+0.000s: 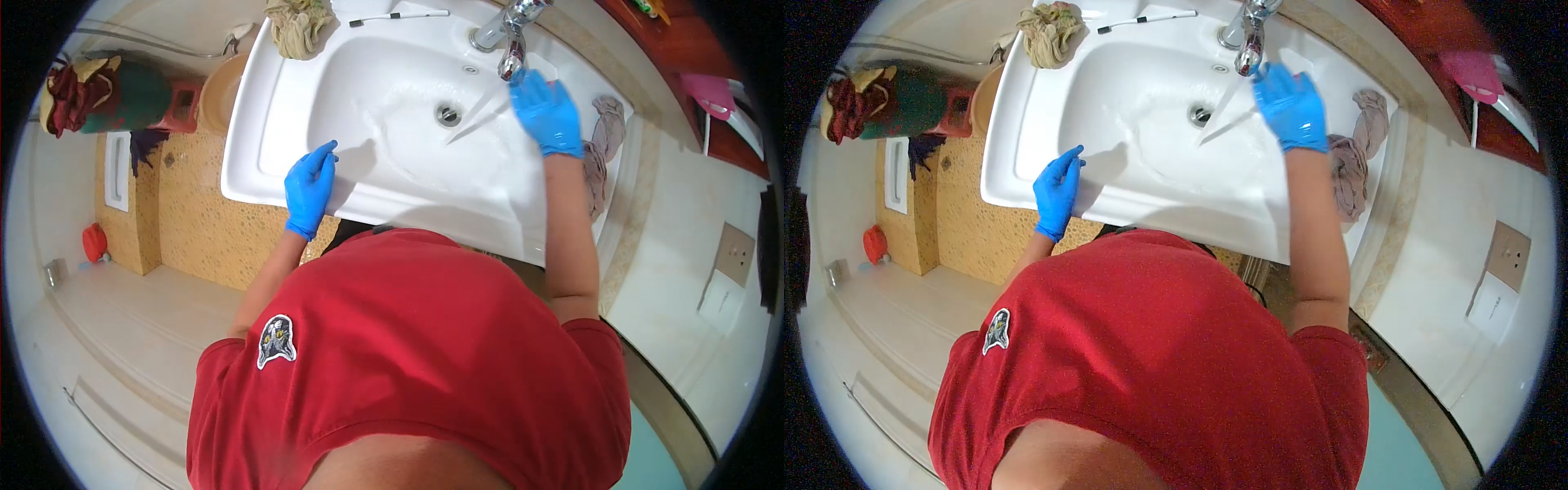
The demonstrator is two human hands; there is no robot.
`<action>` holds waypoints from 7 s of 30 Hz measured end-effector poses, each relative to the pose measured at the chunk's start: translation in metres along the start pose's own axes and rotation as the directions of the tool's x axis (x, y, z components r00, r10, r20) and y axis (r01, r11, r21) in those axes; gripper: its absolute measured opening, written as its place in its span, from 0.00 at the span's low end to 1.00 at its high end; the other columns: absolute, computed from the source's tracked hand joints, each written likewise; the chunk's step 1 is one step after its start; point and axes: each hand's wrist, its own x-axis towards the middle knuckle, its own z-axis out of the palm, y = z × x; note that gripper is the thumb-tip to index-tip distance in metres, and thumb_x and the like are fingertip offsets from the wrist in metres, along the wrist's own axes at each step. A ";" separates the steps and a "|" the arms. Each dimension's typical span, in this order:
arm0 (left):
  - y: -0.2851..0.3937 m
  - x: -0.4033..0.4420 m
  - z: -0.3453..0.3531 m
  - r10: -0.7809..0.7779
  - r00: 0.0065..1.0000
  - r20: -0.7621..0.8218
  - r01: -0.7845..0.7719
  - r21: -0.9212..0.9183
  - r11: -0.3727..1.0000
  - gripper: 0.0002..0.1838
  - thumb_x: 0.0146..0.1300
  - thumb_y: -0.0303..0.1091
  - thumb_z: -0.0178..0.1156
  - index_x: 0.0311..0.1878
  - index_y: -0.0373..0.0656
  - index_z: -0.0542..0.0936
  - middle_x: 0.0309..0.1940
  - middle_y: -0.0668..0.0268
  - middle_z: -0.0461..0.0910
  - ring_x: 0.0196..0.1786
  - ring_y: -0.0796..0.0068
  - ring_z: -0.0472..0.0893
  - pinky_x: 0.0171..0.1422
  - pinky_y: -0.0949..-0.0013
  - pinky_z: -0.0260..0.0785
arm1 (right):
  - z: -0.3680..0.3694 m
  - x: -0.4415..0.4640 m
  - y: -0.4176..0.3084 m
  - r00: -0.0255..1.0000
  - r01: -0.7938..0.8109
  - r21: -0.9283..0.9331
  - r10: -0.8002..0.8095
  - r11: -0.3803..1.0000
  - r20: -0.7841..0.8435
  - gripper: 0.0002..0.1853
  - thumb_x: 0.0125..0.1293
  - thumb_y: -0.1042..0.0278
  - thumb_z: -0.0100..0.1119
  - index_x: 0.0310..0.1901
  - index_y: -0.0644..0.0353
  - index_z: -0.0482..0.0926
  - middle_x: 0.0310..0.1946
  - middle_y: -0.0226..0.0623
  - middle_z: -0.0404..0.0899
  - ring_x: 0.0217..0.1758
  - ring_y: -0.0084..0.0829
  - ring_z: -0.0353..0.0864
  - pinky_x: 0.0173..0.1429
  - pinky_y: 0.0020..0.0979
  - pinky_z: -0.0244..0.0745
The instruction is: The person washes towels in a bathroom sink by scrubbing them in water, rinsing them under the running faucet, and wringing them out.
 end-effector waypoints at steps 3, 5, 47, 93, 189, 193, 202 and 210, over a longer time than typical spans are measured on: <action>-0.002 -0.001 0.002 -0.032 0.999 -0.007 0.032 -0.073 0.997 0.13 0.60 0.30 0.54 0.47 0.44 0.80 0.31 0.60 0.81 0.35 0.70 0.79 0.42 0.70 0.70 | 0.043 0.014 -0.041 0.986 0.005 0.607 0.096 0.794 -0.135 0.18 0.67 0.62 0.44 0.52 0.66 0.70 0.55 0.48 0.70 0.60 0.45 0.66 0.67 0.40 0.57; -0.001 -0.001 0.002 -0.039 0.999 -0.008 0.039 -0.068 0.997 0.13 0.60 0.30 0.54 0.47 0.44 0.80 0.31 0.61 0.80 0.35 0.71 0.79 0.42 0.71 0.70 | 0.018 0.031 -0.083 0.980 0.106 0.615 0.024 0.781 -0.200 0.18 0.66 0.63 0.44 0.52 0.66 0.70 0.55 0.49 0.70 0.59 0.45 0.67 0.67 0.39 0.58; 0.112 0.125 0.161 -0.056 0.560 0.827 0.809 -0.560 -0.177 0.32 0.70 0.53 0.29 0.63 0.33 0.59 0.64 0.50 0.59 0.66 0.52 0.59 0.70 0.52 0.51 | -0.045 -0.108 -0.154 0.577 0.562 -0.102 0.301 -0.821 0.759 0.19 0.70 0.64 0.38 0.57 0.69 0.62 0.59 0.51 0.64 0.63 0.44 0.63 0.68 0.40 0.59; 0.105 0.096 0.136 -0.182 0.689 0.702 0.717 -0.624 0.310 0.21 0.67 0.42 0.46 0.59 0.41 0.68 0.57 0.61 0.69 0.54 0.61 0.72 0.59 0.63 0.63 | 0.057 -0.014 -0.055 0.524 -0.341 0.920 0.773 -0.195 0.358 0.23 0.61 0.58 0.53 0.54 0.62 0.70 0.44 0.49 0.77 0.45 0.45 0.77 0.51 0.42 0.72; 0.133 0.076 0.099 0.194 0.470 0.861 0.297 -0.361 0.884 0.36 0.59 0.43 0.58 0.66 0.36 0.57 0.61 0.57 0.64 0.61 0.66 0.66 0.66 0.62 0.57 | -0.093 -0.001 -0.092 0.818 0.064 0.630 0.402 -0.774 0.410 0.19 0.67 0.60 0.48 0.50 0.69 0.73 0.42 0.39 0.79 0.45 0.28 0.78 0.53 0.27 0.71; 0.139 0.058 0.100 0.186 0.690 0.699 0.592 -0.693 0.411 0.35 0.61 0.38 0.58 0.66 0.35 0.56 0.60 0.57 0.64 0.58 0.70 0.68 0.63 0.61 0.63 | -0.094 -0.006 -0.081 0.675 0.068 0.752 0.585 -0.656 0.450 0.17 0.66 0.63 0.52 0.49 0.68 0.74 0.40 0.35 0.78 0.41 0.24 0.77 0.48 0.25 0.72; 0.205 0.075 0.060 0.207 0.827 0.523 -0.004 -0.363 0.932 0.17 0.60 0.32 0.60 0.53 0.41 0.77 0.36 0.71 0.80 0.32 0.88 0.73 0.35 0.81 0.68 | -0.155 -0.011 -0.062 0.624 0.168 0.914 0.757 -0.370 0.192 0.17 0.65 0.63 0.54 0.50 0.66 0.75 0.40 0.32 0.78 0.43 0.21 0.75 0.51 0.23 0.68; 0.291 0.120 0.015 0.798 0.599 -0.065 -0.762 -0.351 0.544 0.10 0.57 0.21 0.59 0.43 0.35 0.81 0.41 0.65 0.80 0.43 0.81 0.76 0.53 0.77 0.67 | -0.249 -0.012 -0.029 0.532 0.384 0.912 0.841 -0.141 -0.094 0.19 0.63 0.61 0.58 0.51 0.64 0.75 0.44 0.33 0.79 0.47 0.22 0.75 0.51 0.21 0.70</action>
